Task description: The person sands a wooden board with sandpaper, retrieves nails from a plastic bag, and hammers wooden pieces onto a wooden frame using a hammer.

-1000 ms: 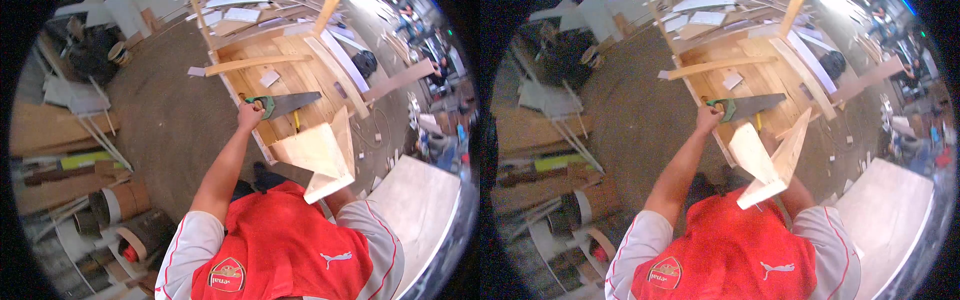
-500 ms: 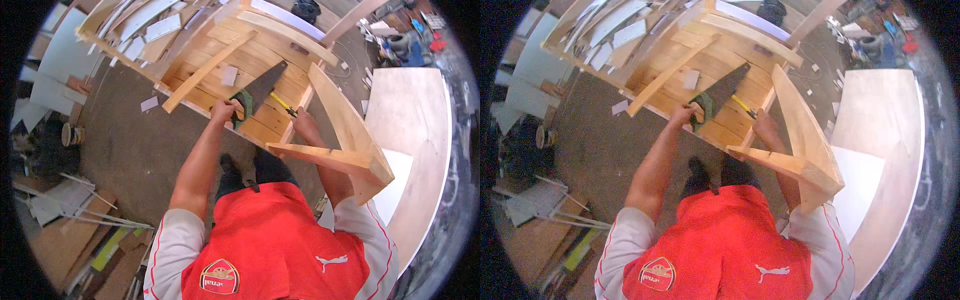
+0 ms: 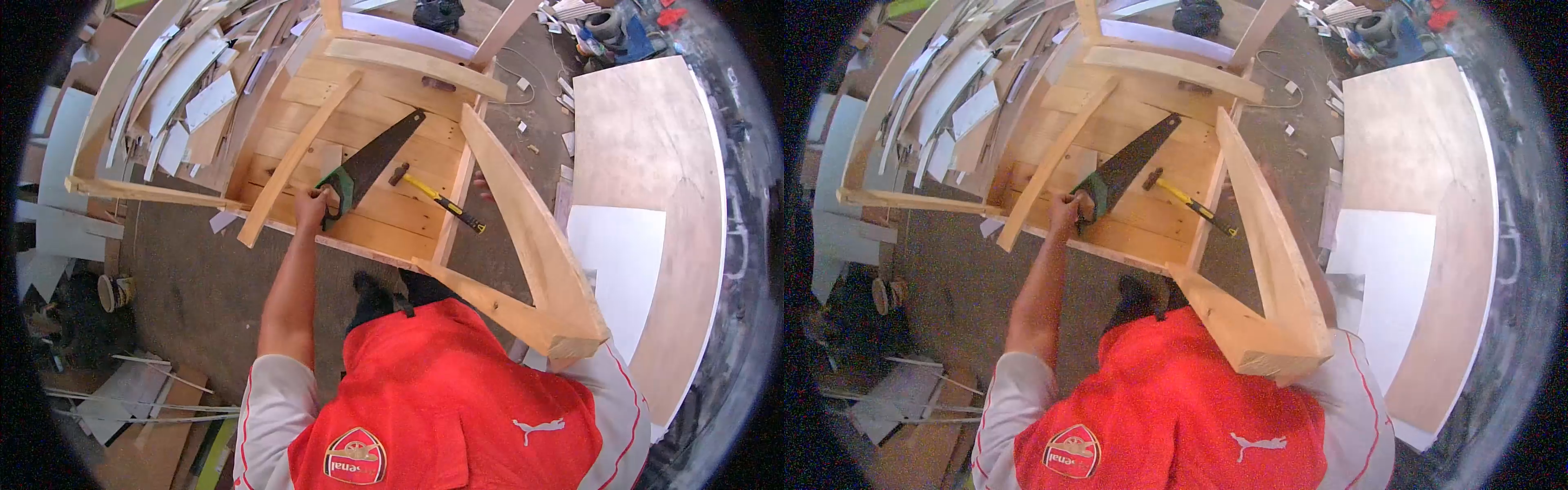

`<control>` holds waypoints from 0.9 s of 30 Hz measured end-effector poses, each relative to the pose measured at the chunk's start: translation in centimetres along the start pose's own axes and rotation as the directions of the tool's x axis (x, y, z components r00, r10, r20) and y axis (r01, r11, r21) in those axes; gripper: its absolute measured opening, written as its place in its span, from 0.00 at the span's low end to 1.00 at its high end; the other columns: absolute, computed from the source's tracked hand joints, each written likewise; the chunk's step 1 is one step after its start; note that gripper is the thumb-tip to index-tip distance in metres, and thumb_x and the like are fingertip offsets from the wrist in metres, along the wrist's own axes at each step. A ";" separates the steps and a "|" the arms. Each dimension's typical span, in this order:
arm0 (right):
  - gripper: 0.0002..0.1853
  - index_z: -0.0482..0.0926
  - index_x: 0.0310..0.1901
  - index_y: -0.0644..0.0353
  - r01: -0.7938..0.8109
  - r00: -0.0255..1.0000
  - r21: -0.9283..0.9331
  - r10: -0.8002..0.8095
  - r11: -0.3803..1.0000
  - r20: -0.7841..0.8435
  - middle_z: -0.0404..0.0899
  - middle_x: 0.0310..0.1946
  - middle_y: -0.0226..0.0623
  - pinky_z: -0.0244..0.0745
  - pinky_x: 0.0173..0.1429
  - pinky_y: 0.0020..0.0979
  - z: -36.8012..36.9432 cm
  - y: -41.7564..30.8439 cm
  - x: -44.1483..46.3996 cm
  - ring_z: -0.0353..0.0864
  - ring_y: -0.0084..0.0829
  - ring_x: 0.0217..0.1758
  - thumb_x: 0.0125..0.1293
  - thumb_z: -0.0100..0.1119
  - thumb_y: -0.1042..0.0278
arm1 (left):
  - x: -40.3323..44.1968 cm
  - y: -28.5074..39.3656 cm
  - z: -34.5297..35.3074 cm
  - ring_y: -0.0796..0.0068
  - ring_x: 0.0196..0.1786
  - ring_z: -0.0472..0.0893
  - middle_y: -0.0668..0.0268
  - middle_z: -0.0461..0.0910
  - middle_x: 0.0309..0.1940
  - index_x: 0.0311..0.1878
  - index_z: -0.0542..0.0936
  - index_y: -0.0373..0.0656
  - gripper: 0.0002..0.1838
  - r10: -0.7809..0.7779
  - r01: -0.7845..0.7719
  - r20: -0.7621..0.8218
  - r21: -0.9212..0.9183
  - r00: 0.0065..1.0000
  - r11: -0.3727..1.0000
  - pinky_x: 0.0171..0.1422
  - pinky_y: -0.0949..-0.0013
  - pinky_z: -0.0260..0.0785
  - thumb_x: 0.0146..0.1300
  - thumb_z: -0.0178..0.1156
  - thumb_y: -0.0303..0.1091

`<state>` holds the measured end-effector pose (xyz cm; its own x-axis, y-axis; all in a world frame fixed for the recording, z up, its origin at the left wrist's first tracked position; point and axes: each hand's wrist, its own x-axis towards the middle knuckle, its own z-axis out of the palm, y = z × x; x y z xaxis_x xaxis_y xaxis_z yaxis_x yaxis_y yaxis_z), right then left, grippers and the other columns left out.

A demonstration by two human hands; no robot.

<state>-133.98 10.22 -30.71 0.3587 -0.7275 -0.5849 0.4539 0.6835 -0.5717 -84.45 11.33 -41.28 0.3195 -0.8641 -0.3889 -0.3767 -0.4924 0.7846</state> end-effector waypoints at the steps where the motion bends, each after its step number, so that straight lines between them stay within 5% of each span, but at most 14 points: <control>1: 0.44 0.75 0.60 0.60 0.005 1.000 -0.014 -0.005 1.000 -0.001 0.84 0.47 0.50 0.81 0.43 0.52 -0.1 -0.5 0.3 0.86 0.50 0.45 0.66 0.41 0.21 | -0.5 0.5 -0.1 0.72 0.32 0.81 0.61 0.84 0.29 0.35 0.84 0.36 0.15 -0.007 0.008 -0.006 0.013 1.000 1.000 0.39 0.64 0.72 0.59 0.72 0.41; 4: 0.52 0.75 0.60 0.58 0.035 0.999 -0.075 -0.038 0.997 -0.032 0.83 0.45 0.46 0.82 0.38 0.53 0.0 -1.0 1.8 0.86 0.48 0.43 0.62 0.29 0.13 | 0.3 -1.9 0.7 0.68 0.34 0.83 0.59 0.85 0.30 0.37 0.84 0.35 0.17 -0.042 0.042 0.006 -0.076 0.999 0.996 0.41 0.63 0.73 0.59 0.72 0.42; 7: 0.52 0.75 0.60 0.58 0.010 0.944 -0.285 -0.103 0.959 -0.314 0.83 0.41 0.43 0.82 0.37 0.51 4.0 -1.3 0.7 0.86 0.45 0.42 0.61 0.30 0.12 | 1.5 -3.5 1.3 0.66 0.34 0.83 0.57 0.86 0.31 0.38 0.85 0.34 0.18 -0.036 0.035 -0.013 -0.069 0.999 0.997 0.41 0.61 0.73 0.59 0.72 0.43; 9: 0.45 0.75 0.59 0.59 0.040 0.978 -0.149 -0.069 0.988 -0.199 0.82 0.41 0.43 0.83 0.40 0.48 3.2 -1.0 0.3 0.86 0.44 0.43 0.64 0.42 0.19 | 1.1 -3.0 1.1 0.65 0.35 0.84 0.57 0.86 0.32 0.39 0.85 0.35 0.18 -0.040 0.040 -0.039 -0.007 0.998 0.999 0.41 0.61 0.73 0.59 0.71 0.43; 12: 0.39 0.74 0.59 0.61 0.093 0.988 -0.180 -0.112 0.979 -0.103 0.82 0.42 0.45 0.82 0.45 0.46 2.3 1.2 -0.3 0.85 0.46 0.46 0.63 0.53 0.29 | -1.6 -0.3 0.7 0.67 0.35 0.84 0.56 0.86 0.32 0.39 0.85 0.35 0.16 0.288 -0.176 -0.335 0.327 0.897 0.929 0.41 0.61 0.73 0.61 0.69 0.42; 14: 0.37 0.72 0.60 0.62 0.209 0.941 -0.604 -0.327 0.769 -0.090 0.82 0.43 0.47 0.81 0.48 0.45 2.2 3.9 -0.9 0.84 0.47 0.49 0.62 0.57 0.36 | -2.6 0.4 1.1 0.67 0.35 0.84 0.56 0.86 0.31 0.39 0.85 0.34 0.16 0.175 -0.164 -0.205 0.068 0.963 0.984 0.41 0.62 0.73 0.62 0.68 0.41; 16: 0.35 0.71 0.60 0.63 0.193 0.821 -0.959 -0.569 0.208 0.042 0.82 0.44 0.49 0.80 0.51 0.44 2.1 7.8 -1.0 0.83 0.49 0.51 0.61 0.62 0.43 | -3.7 1.3 2.3 0.68 0.33 0.84 0.57 0.86 0.30 0.38 0.85 0.34 0.15 0.217 -0.221 -0.107 -0.027 0.970 0.975 0.40 0.63 0.73 0.62 0.67 0.40; 17: 0.35 0.70 0.61 0.64 0.144 0.747 -0.989 -0.654 -0.012 0.117 0.82 0.44 0.51 0.79 0.53 0.44 2.1 9.3 -0.8 0.83 0.50 0.52 0.60 0.64 0.46 | -4.9 1.7 3.3 0.68 0.32 0.84 0.57 0.86 0.29 0.37 0.86 0.34 0.14 0.308 -0.308 -0.092 0.009 0.947 0.951 0.39 0.64 0.73 0.63 0.66 0.39; 19: 0.35 0.68 0.62 0.65 0.065 0.701 -0.985 -0.696 -0.158 0.158 0.82 0.45 0.53 0.78 0.55 0.43 2.6 11.4 -0.4 0.82 0.51 0.54 0.58 0.69 0.53 | -8.1 3.6 5.4 0.71 0.34 0.84 0.59 0.87 0.30 0.37 0.86 0.35 0.11 0.324 -0.323 0.019 -0.045 0.946 0.945 0.41 0.65 0.75 0.61 0.68 0.35; 22: 0.35 0.66 0.63 0.64 -0.047 0.783 -0.997 -0.622 -0.063 0.002 0.82 0.45 0.57 0.78 0.56 0.47 3.7 12.1 -0.2 0.82 0.55 0.55 0.61 0.68 0.55 | -11.8 6.2 8.3 0.73 0.33 0.85 0.61 0.87 0.30 0.37 0.86 0.33 0.09 0.293 -0.288 0.245 -0.059 0.924 0.956 0.40 0.68 0.77 0.61 0.69 0.31; 24: 0.33 0.65 0.65 0.61 -0.147 0.854 -0.989 -0.504 0.007 -0.130 0.83 0.44 0.58 0.78 0.55 0.51 5.3 11.3 -0.4 0.82 0.57 0.53 0.63 0.66 0.55 | -12.7 5.5 11.7 0.76 0.30 0.83 0.61 0.86 0.27 0.36 0.85 0.32 0.10 0.141 -0.037 0.455 -0.230 0.879 0.972 0.36 0.70 0.76 0.63 0.68 0.32; 27: 0.29 0.67 0.66 0.54 -0.232 0.903 -0.973 -0.372 0.002 -0.216 0.83 0.43 0.58 0.78 0.53 0.53 8.1 9.9 -1.1 0.83 0.59 0.50 0.66 0.62 0.55 | -13.9 5.1 14.5 0.78 0.28 0.83 0.62 0.85 0.26 0.36 0.84 0.32 0.11 0.141 -0.043 0.567 -0.182 0.811 0.982 0.33 0.71 0.76 0.64 0.68 0.33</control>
<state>-123.29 17.30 -31.04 -0.0214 -0.8981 -0.4392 -0.8759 0.2286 -0.4249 -103.39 19.28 -38.83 -0.2869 -0.8296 -0.4791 -0.2259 -0.4274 0.8754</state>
